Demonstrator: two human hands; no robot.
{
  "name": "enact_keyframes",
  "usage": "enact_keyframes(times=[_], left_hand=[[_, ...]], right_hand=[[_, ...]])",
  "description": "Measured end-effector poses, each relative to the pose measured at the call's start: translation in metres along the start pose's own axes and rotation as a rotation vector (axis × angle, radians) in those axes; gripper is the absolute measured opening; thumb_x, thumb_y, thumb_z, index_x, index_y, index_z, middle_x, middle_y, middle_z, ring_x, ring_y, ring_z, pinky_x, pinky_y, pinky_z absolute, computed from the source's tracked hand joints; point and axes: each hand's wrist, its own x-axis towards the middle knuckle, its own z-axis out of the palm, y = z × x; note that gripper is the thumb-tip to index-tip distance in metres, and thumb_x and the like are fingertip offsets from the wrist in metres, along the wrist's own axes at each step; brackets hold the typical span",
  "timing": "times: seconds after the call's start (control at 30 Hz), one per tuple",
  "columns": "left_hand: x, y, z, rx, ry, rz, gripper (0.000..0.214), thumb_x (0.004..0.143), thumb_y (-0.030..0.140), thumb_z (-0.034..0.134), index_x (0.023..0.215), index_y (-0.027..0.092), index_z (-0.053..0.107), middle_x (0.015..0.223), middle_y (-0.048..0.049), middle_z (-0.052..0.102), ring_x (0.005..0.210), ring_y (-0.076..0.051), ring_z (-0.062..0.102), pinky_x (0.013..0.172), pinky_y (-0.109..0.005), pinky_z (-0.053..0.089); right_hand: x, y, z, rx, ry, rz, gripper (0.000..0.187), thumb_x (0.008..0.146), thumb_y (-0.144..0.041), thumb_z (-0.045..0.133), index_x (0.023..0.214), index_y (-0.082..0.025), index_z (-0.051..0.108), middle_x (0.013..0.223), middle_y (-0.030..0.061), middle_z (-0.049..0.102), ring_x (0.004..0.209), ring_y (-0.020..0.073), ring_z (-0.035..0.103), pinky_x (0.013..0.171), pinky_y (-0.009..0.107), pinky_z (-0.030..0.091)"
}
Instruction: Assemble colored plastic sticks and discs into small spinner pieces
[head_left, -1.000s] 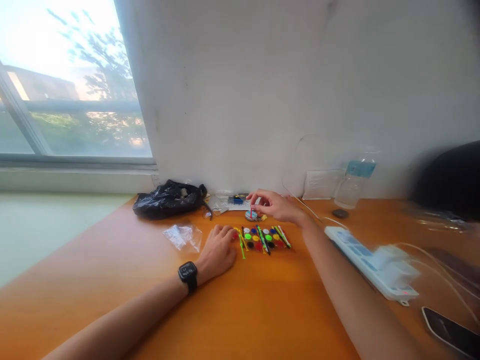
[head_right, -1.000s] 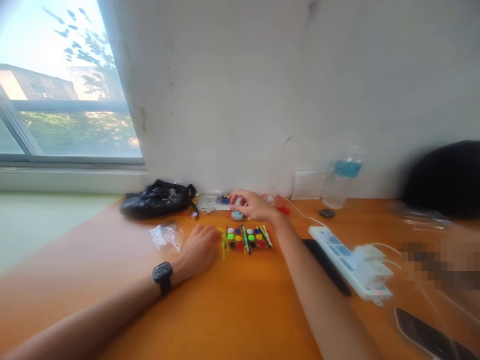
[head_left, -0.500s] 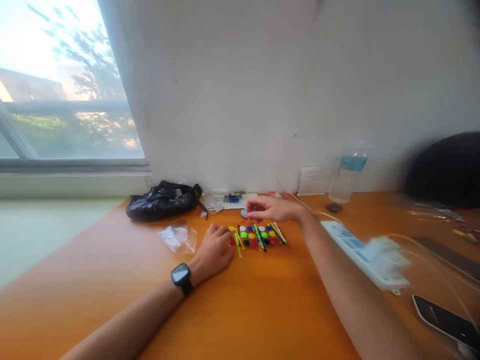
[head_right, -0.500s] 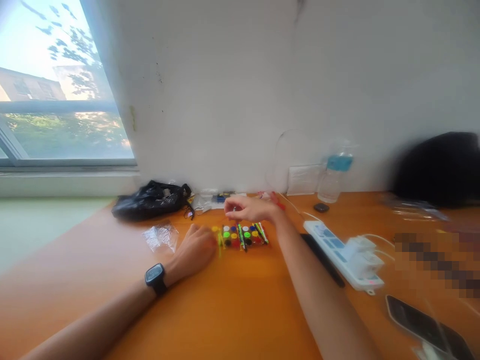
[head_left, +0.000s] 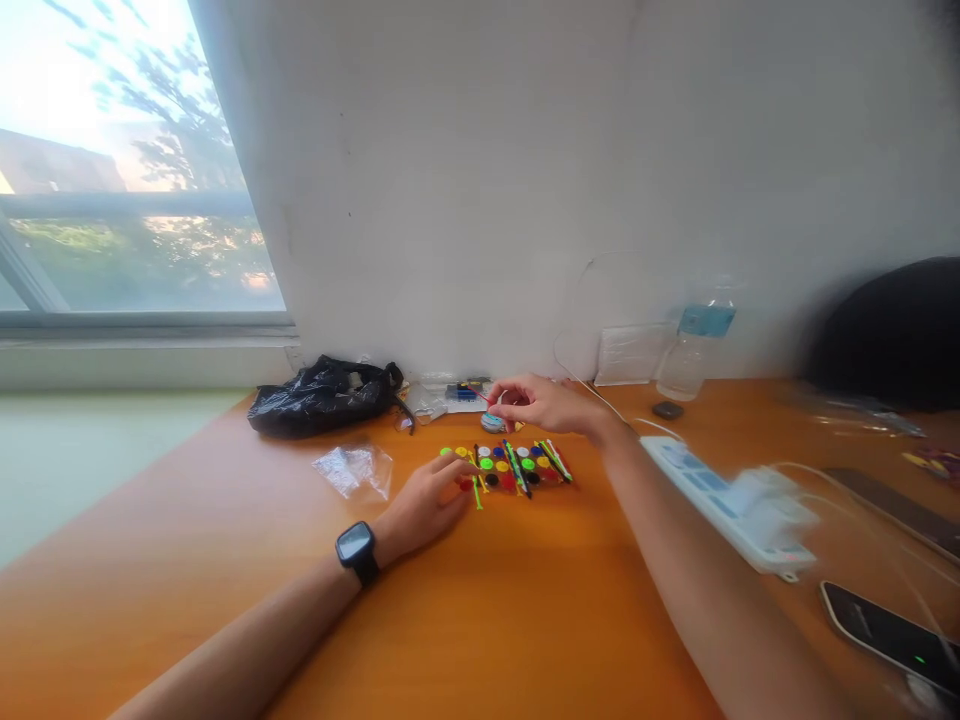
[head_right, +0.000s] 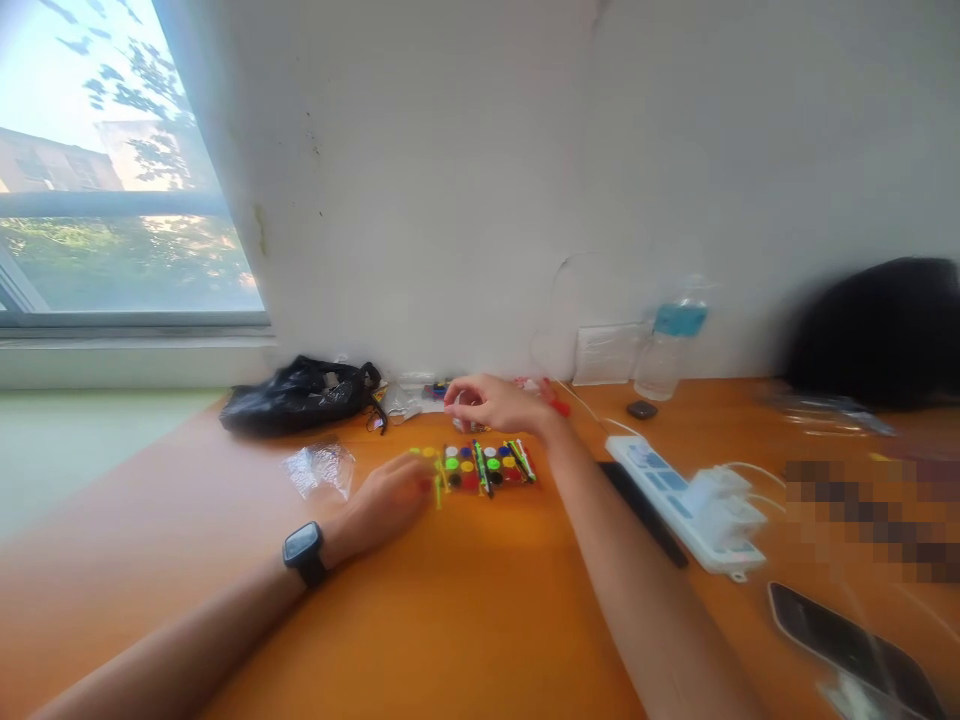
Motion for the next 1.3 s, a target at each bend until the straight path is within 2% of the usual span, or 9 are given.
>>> enact_keyframes(times=[0.13, 0.27, 0.4, 0.53, 0.67, 0.77, 0.87, 1.07, 1.3], left_hand=[[0.000, 0.002, -0.002, -0.044, 0.015, -0.028, 0.022, 0.096, 0.012, 0.057, 0.110, 0.024, 0.069, 0.100, -0.0043, 0.070, 0.087, -0.016, 0.066, 0.080, -0.027, 0.052], [0.002, 0.005, -0.006, -0.098, 0.080, -0.046, 0.020, 0.098, 0.015, 0.057, 0.108, 0.023, 0.072, 0.100, -0.0060, 0.071, 0.088, -0.017, 0.067, 0.081, -0.028, 0.054], [0.004, 0.008, -0.012, -0.163, 0.178, -0.126, 0.012, 0.098, 0.021, 0.064, 0.106, 0.023, 0.074, 0.092, -0.0041, 0.072, 0.082, -0.016, 0.068, 0.078, -0.028, 0.056], [0.004, 0.010, -0.013, -0.305, 0.174, -0.200, 0.015, 0.097, 0.026, 0.068, 0.111, 0.021, 0.073, 0.096, -0.0050, 0.074, 0.084, -0.017, 0.070, 0.077, -0.028, 0.058], [0.002, 0.016, -0.015, -0.392, 0.119, -0.205, 0.026, 0.095, 0.031, 0.074, 0.118, 0.021, 0.071, 0.103, -0.0068, 0.075, 0.090, -0.019, 0.072, 0.082, -0.030, 0.060], [0.002, 0.019, -0.017, -0.382, 0.088, -0.196, 0.026, 0.092, 0.033, 0.079, 0.115, 0.022, 0.072, 0.100, -0.0060, 0.074, 0.090, -0.020, 0.071, 0.081, -0.031, 0.059], [0.001, 0.021, -0.015, -0.378, 0.051, -0.197, 0.020, 0.092, 0.030, 0.078, 0.110, 0.024, 0.073, 0.097, -0.0051, 0.074, 0.088, -0.019, 0.072, 0.080, -0.029, 0.059], [-0.001, 0.020, -0.006, -0.366, 0.108, -0.203, 0.016, 0.093, 0.021, 0.074, 0.108, 0.025, 0.074, 0.095, -0.0047, 0.077, 0.083, -0.017, 0.073, 0.076, -0.025, 0.060], [0.002, 0.021, -0.009, -0.359, 0.132, -0.166, 0.026, 0.089, 0.013, 0.073, 0.114, 0.021, 0.075, 0.096, -0.0073, 0.078, 0.081, -0.016, 0.076, 0.075, -0.019, 0.061]], right_hand=[[0.010, 0.008, 0.020, 0.032, 0.112, -0.007, 0.034, 0.095, -0.051, 0.065, 0.107, -0.019, 0.066, 0.073, -0.0018, 0.061, 0.066, 0.0139, 0.055, 0.056, 0.022, 0.039], [0.009, 0.026, 0.062, 0.158, 0.178, -0.051, 0.032, 0.096, -0.046, 0.064, 0.113, -0.019, 0.067, 0.075, -0.0020, 0.060, 0.066, 0.0143, 0.055, 0.060, 0.025, 0.044], [-0.016, 0.054, 0.108, 0.315, 0.303, 0.042, 0.035, 0.101, -0.050, 0.058, 0.118, -0.021, 0.066, 0.085, 0.0017, 0.065, 0.070, 0.0166, 0.060, 0.066, 0.028, 0.052], [-0.041, 0.072, 0.132, 0.370, 0.439, 0.119, 0.036, 0.098, -0.055, 0.064, 0.111, -0.022, 0.072, 0.099, 0.0073, 0.073, 0.086, 0.0223, 0.069, 0.085, 0.035, 0.057], [-0.047, 0.072, 0.145, 0.447, 0.375, 0.194, 0.044, 0.098, -0.063, 0.059, 0.110, -0.025, 0.076, 0.088, 0.0055, 0.074, 0.056, 0.0183, 0.061, 0.055, 0.032, 0.053], [-0.050, 0.064, 0.153, 0.417, 0.344, 0.137, 0.036, 0.100, -0.058, 0.059, 0.111, -0.030, 0.079, 0.096, 0.0060, 0.076, 0.085, 0.0265, 0.072, 0.078, 0.036, 0.060], [-0.054, 0.055, 0.155, 0.341, 0.315, 0.108, 0.027, 0.103, -0.050, 0.058, 0.112, -0.034, 0.078, 0.107, 0.0056, 0.077, 0.104, 0.0297, 0.071, 0.096, 0.041, 0.056], [-0.056, 0.055, 0.149, 0.283, 0.264, 0.091, 0.027, 0.106, -0.048, 0.049, 0.097, -0.031, 0.068, 0.090, 0.0043, 0.069, 0.084, 0.0261, 0.067, 0.077, 0.036, 0.054], [-0.053, 0.055, 0.149, 0.274, 0.242, 0.105, 0.032, 0.110, -0.041, 0.046, 0.098, -0.022, 0.069, 0.092, 0.0056, 0.065, 0.085, 0.0212, 0.064, 0.077, 0.030, 0.050]])
